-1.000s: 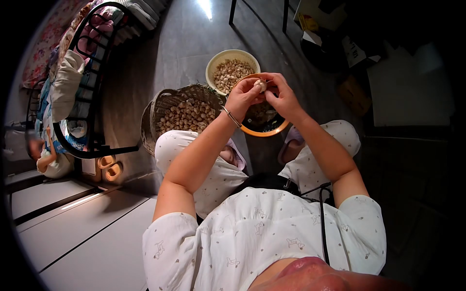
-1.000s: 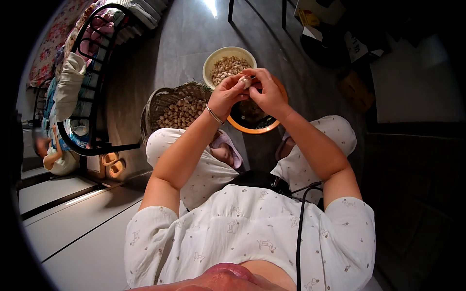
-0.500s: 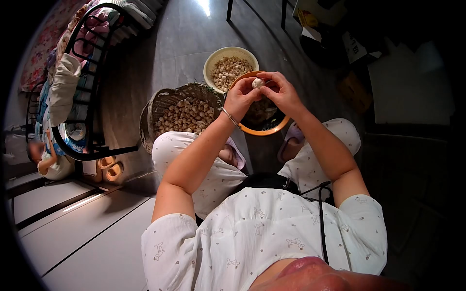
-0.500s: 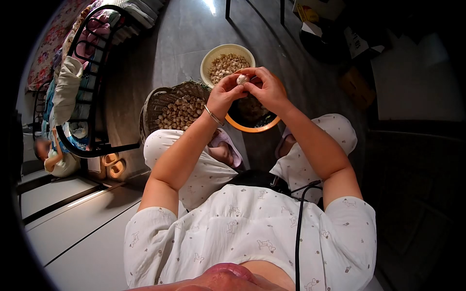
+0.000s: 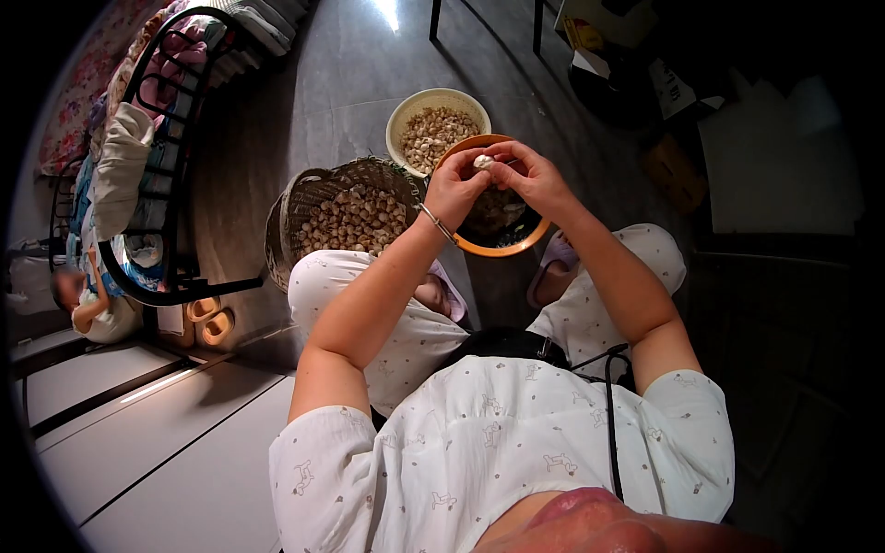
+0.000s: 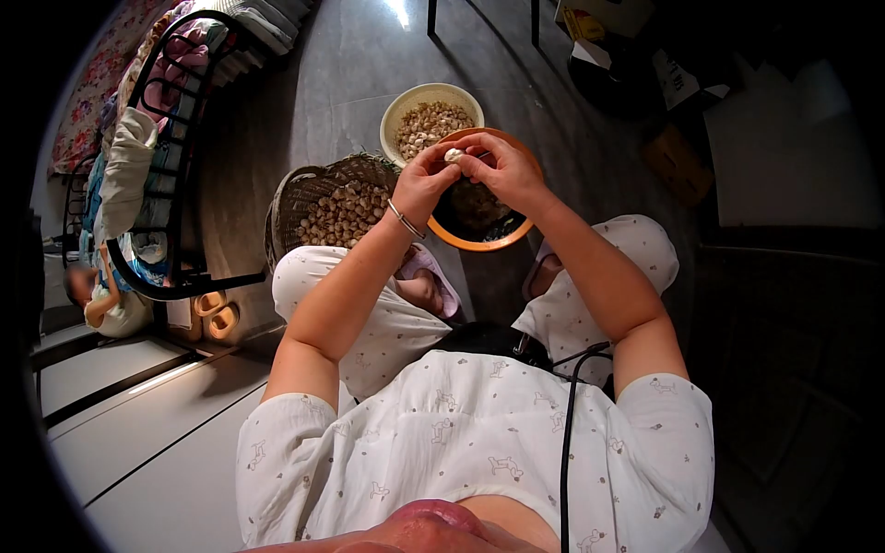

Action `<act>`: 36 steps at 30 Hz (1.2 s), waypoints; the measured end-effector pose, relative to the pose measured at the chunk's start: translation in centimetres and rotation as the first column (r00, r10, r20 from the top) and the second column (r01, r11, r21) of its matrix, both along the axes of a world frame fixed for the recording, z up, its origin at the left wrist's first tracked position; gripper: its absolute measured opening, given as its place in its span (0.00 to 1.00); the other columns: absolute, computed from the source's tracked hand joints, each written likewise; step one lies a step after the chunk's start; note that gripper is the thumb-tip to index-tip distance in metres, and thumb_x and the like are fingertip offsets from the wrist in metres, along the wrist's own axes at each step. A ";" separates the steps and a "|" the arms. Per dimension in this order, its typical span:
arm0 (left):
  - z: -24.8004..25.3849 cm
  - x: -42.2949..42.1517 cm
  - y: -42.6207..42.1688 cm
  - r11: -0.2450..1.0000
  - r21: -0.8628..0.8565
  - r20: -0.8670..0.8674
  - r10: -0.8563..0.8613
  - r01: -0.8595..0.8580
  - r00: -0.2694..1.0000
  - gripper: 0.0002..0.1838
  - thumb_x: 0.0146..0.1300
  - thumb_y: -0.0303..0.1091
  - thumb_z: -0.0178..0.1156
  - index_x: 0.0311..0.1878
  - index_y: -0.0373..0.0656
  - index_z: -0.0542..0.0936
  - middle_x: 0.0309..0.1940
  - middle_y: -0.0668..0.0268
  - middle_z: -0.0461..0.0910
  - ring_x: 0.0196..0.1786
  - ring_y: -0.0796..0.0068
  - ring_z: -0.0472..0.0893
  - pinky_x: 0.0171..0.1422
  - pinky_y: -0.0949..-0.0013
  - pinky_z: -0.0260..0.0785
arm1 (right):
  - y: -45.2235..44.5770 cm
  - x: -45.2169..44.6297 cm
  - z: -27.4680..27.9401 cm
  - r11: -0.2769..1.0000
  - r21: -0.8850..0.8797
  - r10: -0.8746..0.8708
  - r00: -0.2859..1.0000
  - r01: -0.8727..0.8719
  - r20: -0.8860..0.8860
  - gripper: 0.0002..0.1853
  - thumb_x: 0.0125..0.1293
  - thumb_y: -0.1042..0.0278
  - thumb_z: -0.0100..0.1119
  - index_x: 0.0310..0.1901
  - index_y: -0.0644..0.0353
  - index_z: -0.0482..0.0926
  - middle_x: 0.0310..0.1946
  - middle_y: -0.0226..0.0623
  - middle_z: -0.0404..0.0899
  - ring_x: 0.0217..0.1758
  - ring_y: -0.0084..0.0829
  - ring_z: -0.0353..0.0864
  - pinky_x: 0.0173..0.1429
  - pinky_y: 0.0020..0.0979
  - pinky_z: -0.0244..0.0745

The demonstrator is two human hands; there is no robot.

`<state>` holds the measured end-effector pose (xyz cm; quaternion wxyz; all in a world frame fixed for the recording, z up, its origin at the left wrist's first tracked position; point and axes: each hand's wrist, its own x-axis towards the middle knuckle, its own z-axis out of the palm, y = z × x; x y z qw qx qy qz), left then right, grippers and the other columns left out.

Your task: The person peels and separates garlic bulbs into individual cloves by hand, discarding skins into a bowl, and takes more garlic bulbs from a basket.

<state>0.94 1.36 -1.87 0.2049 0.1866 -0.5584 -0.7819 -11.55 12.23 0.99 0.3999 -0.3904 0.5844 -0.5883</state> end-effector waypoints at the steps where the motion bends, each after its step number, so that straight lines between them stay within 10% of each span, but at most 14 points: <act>1: -0.4 0.1 -0.1 1.000 0.000 0.000 0.000 0.000 1.000 0.19 0.60 0.26 0.58 0.54 0.31 0.72 0.45 0.64 0.77 0.45 0.78 0.78 0.50 0.75 0.73 | 0.0 -0.1 -0.1 1.000 0.012 0.009 1.000 -0.009 0.015 0.13 0.65 0.67 0.59 0.49 0.62 0.75 0.38 0.29 0.75 0.36 0.18 0.76 0.41 0.20 0.74; 9: 1.7 0.6 0.6 0.787 -0.617 0.146 0.126 -0.009 0.981 0.20 0.56 0.28 0.61 0.52 0.34 0.75 0.42 0.63 0.75 0.41 0.76 0.76 0.46 0.75 0.70 | 0.1 -0.7 -0.4 1.000 -0.002 0.016 0.980 -0.017 -0.198 0.12 0.63 0.69 0.59 0.46 0.64 0.75 0.34 0.33 0.79 0.36 0.22 0.79 0.41 0.24 0.76; 17: 1.9 0.6 1.0 0.748 -0.663 0.143 0.148 -0.016 0.978 0.18 0.55 0.29 0.62 0.50 0.35 0.76 0.40 0.61 0.74 0.40 0.72 0.76 0.44 0.73 0.70 | 0.4 -0.6 0.4 0.999 0.051 0.012 0.884 0.014 -0.468 0.09 0.61 0.70 0.59 0.41 0.64 0.76 0.32 0.38 0.79 0.33 0.27 0.80 0.39 0.27 0.76; 36: 1.3 0.5 1.4 0.679 -0.732 0.149 0.244 -0.059 0.958 0.17 0.51 0.31 0.62 0.44 0.33 0.79 0.38 0.54 0.75 0.41 0.58 0.77 0.44 0.65 0.71 | 0.1 1.1 0.3 0.992 0.073 -0.060 0.876 0.108 -0.479 0.09 0.60 0.72 0.51 0.40 0.68 0.72 0.34 0.46 0.75 0.33 0.35 0.76 0.40 0.33 0.72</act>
